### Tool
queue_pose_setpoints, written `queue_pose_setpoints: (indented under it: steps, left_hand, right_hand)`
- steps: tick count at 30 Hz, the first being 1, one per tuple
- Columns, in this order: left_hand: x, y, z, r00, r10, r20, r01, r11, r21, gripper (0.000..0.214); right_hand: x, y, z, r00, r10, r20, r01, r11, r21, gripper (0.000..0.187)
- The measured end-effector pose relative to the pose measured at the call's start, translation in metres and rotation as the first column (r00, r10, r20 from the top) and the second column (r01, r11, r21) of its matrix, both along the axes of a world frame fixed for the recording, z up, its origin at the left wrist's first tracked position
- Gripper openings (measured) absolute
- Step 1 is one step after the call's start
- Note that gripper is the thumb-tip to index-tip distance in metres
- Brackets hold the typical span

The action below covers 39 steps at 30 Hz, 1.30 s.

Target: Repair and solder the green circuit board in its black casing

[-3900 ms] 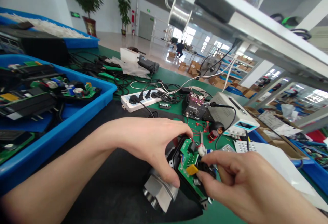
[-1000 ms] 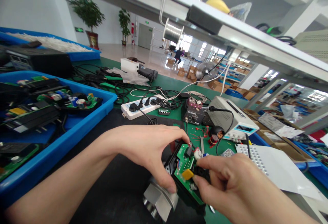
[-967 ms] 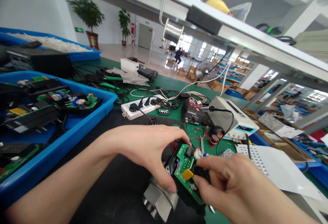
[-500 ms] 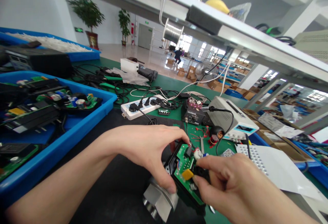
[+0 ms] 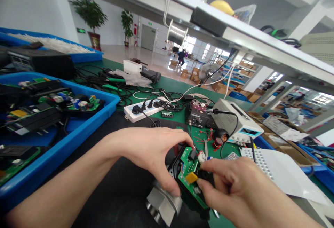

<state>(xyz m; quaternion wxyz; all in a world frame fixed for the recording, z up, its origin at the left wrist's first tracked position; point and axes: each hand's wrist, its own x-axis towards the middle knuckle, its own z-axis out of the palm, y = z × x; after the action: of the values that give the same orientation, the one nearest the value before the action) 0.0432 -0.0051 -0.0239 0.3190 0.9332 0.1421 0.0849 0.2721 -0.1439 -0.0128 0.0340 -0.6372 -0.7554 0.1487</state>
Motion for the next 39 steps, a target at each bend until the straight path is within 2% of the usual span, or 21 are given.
queue_pose_setpoints:
  steps: [18, 24, 29, 33, 39]
  left_hand:
    - [-0.0003, -0.0002, 0.0004, 1.000, -0.005, 0.004, 0.005, 1.000, -0.007, 0.084]
    - [-0.0003, -0.0007, 0.0007, 1.000, 0.002, 0.000, -0.002, 1.000, -0.024, 0.087]
    - [-0.0002, -0.0008, 0.0006, 1.000, 0.001, 0.004, -0.001, 1.000, -0.007, 0.087]
    - [-0.0002, 0.0000, 0.0004, 1.000, -0.008, 0.005, 0.008, 1.000, -0.006, 0.086]
    - [-0.0003, 0.0000, 0.0005, 1.000, -0.003, 0.003, 0.003, 1.000, -0.012, 0.084]
  right_hand:
    - [-0.0007, -0.0004, 0.0023, 0.999, 0.022, 0.032, -0.024, 0.998, 0.062, 0.030]
    - [0.0001, 0.0000, 0.0032, 0.998, 0.030, 0.057, -0.032, 0.999, 0.029, 0.037]
    - [-0.0008, -0.0005, 0.0011, 1.000, 0.012, 0.028, -0.013, 0.999, 0.047, 0.034]
    - [-0.0026, 0.0009, 0.0032, 1.000, 0.002, 0.014, -0.002, 1.000, 0.012, 0.031]
    - [-0.0032, 0.0006, 0.0028, 1.000, -0.015, -0.013, 0.016, 0.998, 0.062, 0.029]
